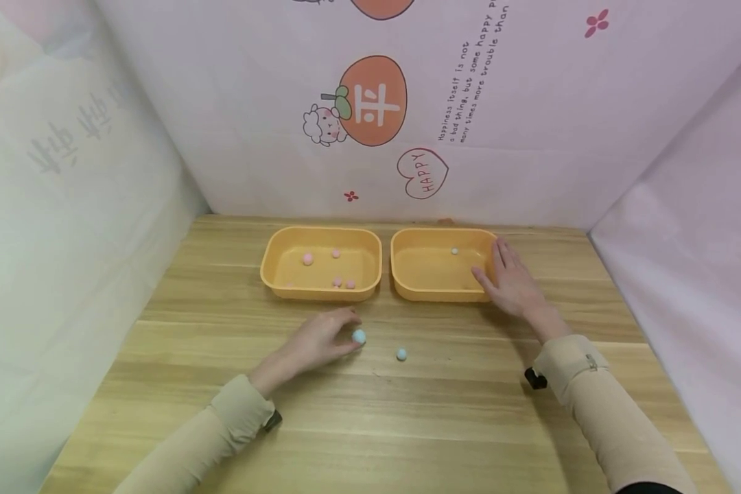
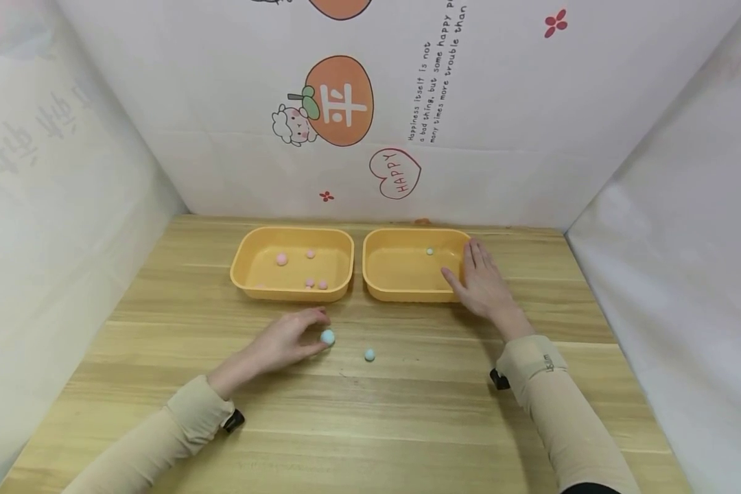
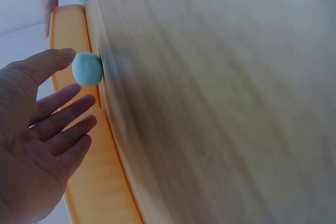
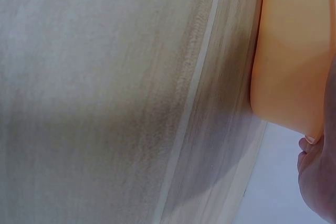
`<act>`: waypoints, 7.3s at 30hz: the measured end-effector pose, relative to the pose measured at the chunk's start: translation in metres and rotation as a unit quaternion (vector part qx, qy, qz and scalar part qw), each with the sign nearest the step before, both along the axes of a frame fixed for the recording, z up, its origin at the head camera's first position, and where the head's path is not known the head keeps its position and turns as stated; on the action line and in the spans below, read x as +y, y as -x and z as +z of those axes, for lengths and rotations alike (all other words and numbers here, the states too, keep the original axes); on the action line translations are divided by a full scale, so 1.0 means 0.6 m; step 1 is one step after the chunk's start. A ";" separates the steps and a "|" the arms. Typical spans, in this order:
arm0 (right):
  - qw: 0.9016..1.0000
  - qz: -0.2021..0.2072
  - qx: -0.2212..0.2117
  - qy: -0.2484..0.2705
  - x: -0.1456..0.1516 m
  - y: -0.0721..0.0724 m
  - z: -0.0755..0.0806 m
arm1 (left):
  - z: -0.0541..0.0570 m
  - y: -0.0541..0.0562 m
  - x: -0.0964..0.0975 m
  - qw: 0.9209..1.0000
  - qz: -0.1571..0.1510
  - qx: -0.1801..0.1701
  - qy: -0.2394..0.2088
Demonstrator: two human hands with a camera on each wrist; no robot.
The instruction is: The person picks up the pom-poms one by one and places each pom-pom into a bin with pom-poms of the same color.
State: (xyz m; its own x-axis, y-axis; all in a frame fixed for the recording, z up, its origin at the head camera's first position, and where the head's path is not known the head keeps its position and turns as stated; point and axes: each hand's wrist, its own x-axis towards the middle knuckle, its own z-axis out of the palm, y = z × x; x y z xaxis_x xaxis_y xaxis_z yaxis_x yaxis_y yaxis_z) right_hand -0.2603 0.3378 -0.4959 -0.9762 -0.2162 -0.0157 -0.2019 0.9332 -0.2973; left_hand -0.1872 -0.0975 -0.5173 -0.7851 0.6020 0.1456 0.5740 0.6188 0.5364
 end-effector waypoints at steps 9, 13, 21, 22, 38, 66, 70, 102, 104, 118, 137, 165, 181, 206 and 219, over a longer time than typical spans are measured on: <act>1.000 0.000 0.003 0.004 0.000 -0.001 0.000 | 0.009 -0.003 0.010 1.000 0.006 -0.024 0.010; 1.000 0.000 0.006 0.000 0.002 0.000 -0.005 | 0.007 -0.004 0.011 0.999 0.005 -0.029 0.017; 1.000 -0.001 0.006 0.000 0.000 -0.001 -0.005 | 0.004 -0.005 0.018 0.999 -0.016 -0.016 0.024; 1.000 -0.001 0.006 0.000 0.000 -0.001 -0.005 | 0.005 -0.005 0.018 1.000 -0.017 -0.015 0.022; 1.000 -0.003 0.007 0.005 0.001 -0.001 -0.009 | 0.016 -0.008 0.022 0.998 -0.054 -0.004 -0.023; 1.000 -0.004 -0.002 0.020 -0.002 0.000 -0.007 | 0.078 0.054 0.076 0.982 -0.047 0.024 -0.182; 1.000 -0.003 -0.004 0.018 -0.002 -0.001 -0.006 | 0.082 0.073 0.094 0.981 -0.040 0.012 -0.191; 1.000 -0.010 -0.003 0.020 -0.001 -0.001 -0.005 | 0.064 0.155 0.220 0.977 -0.018 -0.021 -0.211; 1.000 -0.011 -0.002 0.022 -0.001 -0.002 -0.005 | 0.063 0.157 0.231 0.977 -0.018 -0.025 -0.209; 1.000 -0.012 0.005 0.019 0.000 0.000 -0.010 | 0.049 0.157 0.269 0.986 0.010 -0.030 -0.165; 1.000 -0.007 0.000 0.024 0.004 0.002 -0.007 | 0.055 0.140 0.223 0.977 0.035 -0.037 -0.209; 1.000 -0.009 -0.003 0.027 0.000 0.003 -0.009 | 0.043 0.020 0.134 0.973 -0.035 -0.053 -0.221; 1.000 -0.007 -0.004 0.025 0.001 0.004 -0.009 | 0.042 -0.020 0.113 0.981 -0.034 -0.089 -0.170; 1.000 -0.006 -0.003 0.026 0.002 0.004 -0.010 | -0.059 -0.019 0.138 0.982 -0.018 -0.125 -0.143; 1.000 -0.007 0.004 0.025 0.001 0.003 -0.010 | -0.017 -0.040 0.142 0.989 0.007 -0.124 -0.084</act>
State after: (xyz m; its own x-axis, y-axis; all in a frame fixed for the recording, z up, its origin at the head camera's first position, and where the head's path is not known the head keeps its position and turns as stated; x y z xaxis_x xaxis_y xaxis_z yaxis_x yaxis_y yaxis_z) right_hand -0.2623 0.3383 -0.5017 -0.9792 -0.2030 0.0019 -0.1914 0.9197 -0.3429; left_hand -0.1635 -0.0120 -0.5276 -0.8172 0.5745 0.0455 0.4044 0.5153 0.7556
